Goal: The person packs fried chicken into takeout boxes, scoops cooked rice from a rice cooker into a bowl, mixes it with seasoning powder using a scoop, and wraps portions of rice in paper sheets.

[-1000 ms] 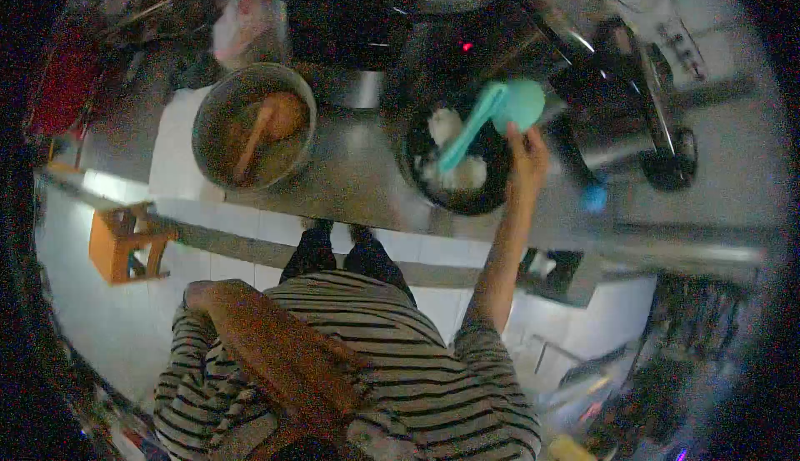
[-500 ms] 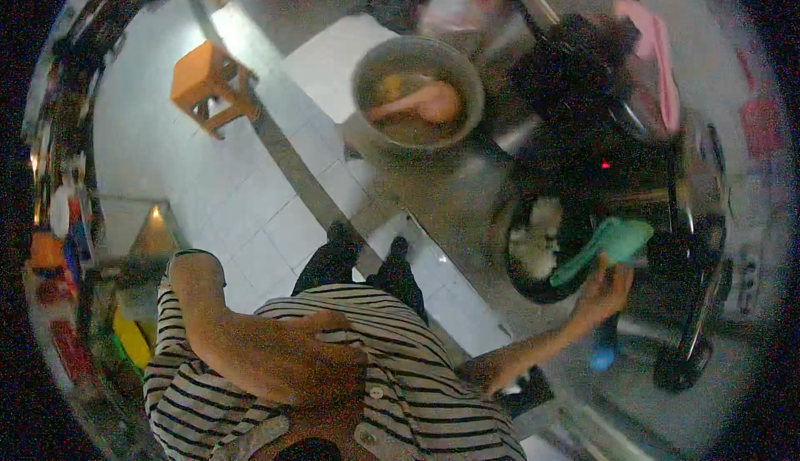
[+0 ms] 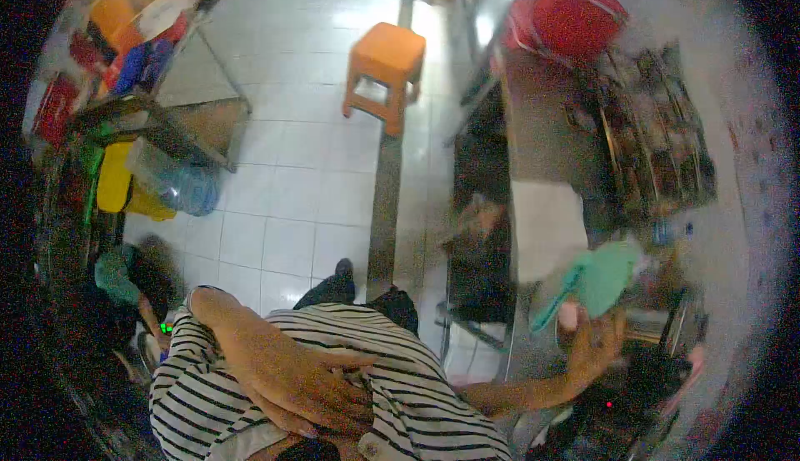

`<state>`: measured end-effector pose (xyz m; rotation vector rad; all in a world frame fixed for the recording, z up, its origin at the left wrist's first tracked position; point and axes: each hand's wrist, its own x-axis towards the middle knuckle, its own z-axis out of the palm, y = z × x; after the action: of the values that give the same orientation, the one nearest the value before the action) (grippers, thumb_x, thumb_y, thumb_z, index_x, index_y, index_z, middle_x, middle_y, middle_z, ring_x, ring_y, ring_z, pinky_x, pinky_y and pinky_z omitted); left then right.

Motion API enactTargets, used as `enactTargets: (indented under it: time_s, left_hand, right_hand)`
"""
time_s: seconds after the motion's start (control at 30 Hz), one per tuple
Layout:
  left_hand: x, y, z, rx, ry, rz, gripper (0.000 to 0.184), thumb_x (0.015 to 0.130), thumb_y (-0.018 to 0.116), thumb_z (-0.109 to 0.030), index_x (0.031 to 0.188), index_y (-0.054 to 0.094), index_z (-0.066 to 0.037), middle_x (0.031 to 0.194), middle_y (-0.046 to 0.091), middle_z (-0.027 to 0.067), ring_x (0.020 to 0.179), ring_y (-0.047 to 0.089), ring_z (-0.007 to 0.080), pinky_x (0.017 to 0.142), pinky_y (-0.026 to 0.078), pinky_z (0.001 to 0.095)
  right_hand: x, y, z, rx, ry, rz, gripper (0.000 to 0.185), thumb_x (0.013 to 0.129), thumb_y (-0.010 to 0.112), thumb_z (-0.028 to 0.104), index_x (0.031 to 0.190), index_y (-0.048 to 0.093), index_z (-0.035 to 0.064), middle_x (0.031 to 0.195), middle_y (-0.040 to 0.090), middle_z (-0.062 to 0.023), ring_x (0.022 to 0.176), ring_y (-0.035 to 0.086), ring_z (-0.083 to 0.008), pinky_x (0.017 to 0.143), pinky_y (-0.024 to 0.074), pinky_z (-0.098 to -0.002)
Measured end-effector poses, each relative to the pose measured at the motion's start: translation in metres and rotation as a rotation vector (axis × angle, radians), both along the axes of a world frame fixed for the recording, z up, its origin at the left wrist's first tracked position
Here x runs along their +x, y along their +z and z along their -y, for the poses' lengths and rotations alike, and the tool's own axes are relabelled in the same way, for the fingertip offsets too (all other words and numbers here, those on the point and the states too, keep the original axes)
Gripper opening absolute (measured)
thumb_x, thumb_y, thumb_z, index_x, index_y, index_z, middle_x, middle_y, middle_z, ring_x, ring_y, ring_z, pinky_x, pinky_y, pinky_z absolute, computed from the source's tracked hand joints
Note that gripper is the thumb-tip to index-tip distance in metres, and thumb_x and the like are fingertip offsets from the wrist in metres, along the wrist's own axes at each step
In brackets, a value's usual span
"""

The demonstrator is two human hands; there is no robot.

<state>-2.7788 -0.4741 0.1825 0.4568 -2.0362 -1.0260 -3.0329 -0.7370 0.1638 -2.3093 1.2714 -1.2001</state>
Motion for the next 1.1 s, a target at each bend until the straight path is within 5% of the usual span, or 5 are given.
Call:
enactTargets:
  time_s: [0.23, 0.27, 0.6, 0.9, 1.1]
  left_hand:
    - [0.128, 0.042, -0.014, 0.255, 0.169, 0.253, 0.034, 0.087, 0.039, -0.022, 0.099, 0.053, 0.007, 0.11, 0.045, 0.0246, 0.102, 0.046, 0.0327, 0.098, 0.019, 0.0518]
    - [0.156, 0.039, -0.011, 0.121, 0.163, 0.317, 0.045, 0.088, 0.038, -0.029, 0.101, 0.049, 0.012, 0.121, 0.04, 0.0248, 0.115, 0.04, 0.0292, 0.096, 0.008, 0.0596]
    - [0.432, 0.035, 0.035, 0.098, 0.327, 0.093, 0.039, 0.088, 0.038, -0.02, 0.111, 0.045, 0.01, 0.114, 0.047, 0.0241, 0.109, 0.046, 0.0281, 0.098, 0.008, 0.0594]
    - [0.652, 0.025, 0.019, 0.049, 0.616, -0.147, 0.034, 0.084, 0.047, -0.009, 0.114, 0.046, 0.009, 0.104, 0.055, 0.0204, 0.102, 0.052, 0.0278, 0.099, 0.009, 0.0575]
    - [0.847, 0.01, 0.004, -0.075, 0.785, -0.089, 0.029, 0.085, 0.048, -0.01, 0.109, 0.05, 0.007, 0.104, 0.055, 0.0193, 0.099, 0.053, 0.0274, 0.099, 0.015, 0.0547]
  right_hand:
    - [0.216, -0.013, 0.049, 0.091, 0.522, -0.299, 0.024, 0.07, 0.065, 0.007, 0.069, 0.042, -0.0026, 0.07, 0.042, -0.0104, 0.067, 0.043, -0.0219, 0.064, 0.0357, -0.0289]
    - [0.251, -0.014, 0.052, 0.061, 0.556, -0.303, 0.024, 0.069, 0.065, 0.006, 0.069, 0.043, -0.0026, 0.067, 0.04, -0.0096, 0.065, 0.042, -0.0208, 0.062, 0.035, -0.0286]
    - [0.634, -0.043, 0.141, 0.048, 0.937, -0.374, 0.022, 0.066, 0.067, 0.012, 0.067, 0.052, -0.0032, 0.069, 0.047, -0.013, 0.059, 0.046, -0.0276, 0.057, 0.0369, -0.036]
    - [1.041, -0.083, 0.055, 0.047, 1.621, -0.057, 0.019, 0.064, 0.07, 0.011, 0.065, 0.054, 0.0001, 0.068, 0.049, -0.0091, 0.068, 0.047, -0.0237, 0.062, 0.0383, -0.0341]
    - [1.231, -0.069, 0.004, 0.086, 1.664, -0.201, 0.018, 0.064, 0.07, 0.009, 0.076, 0.058, 0.0018, 0.076, 0.047, -0.0082, 0.075, 0.047, -0.0237, 0.067, 0.0396, -0.0338]
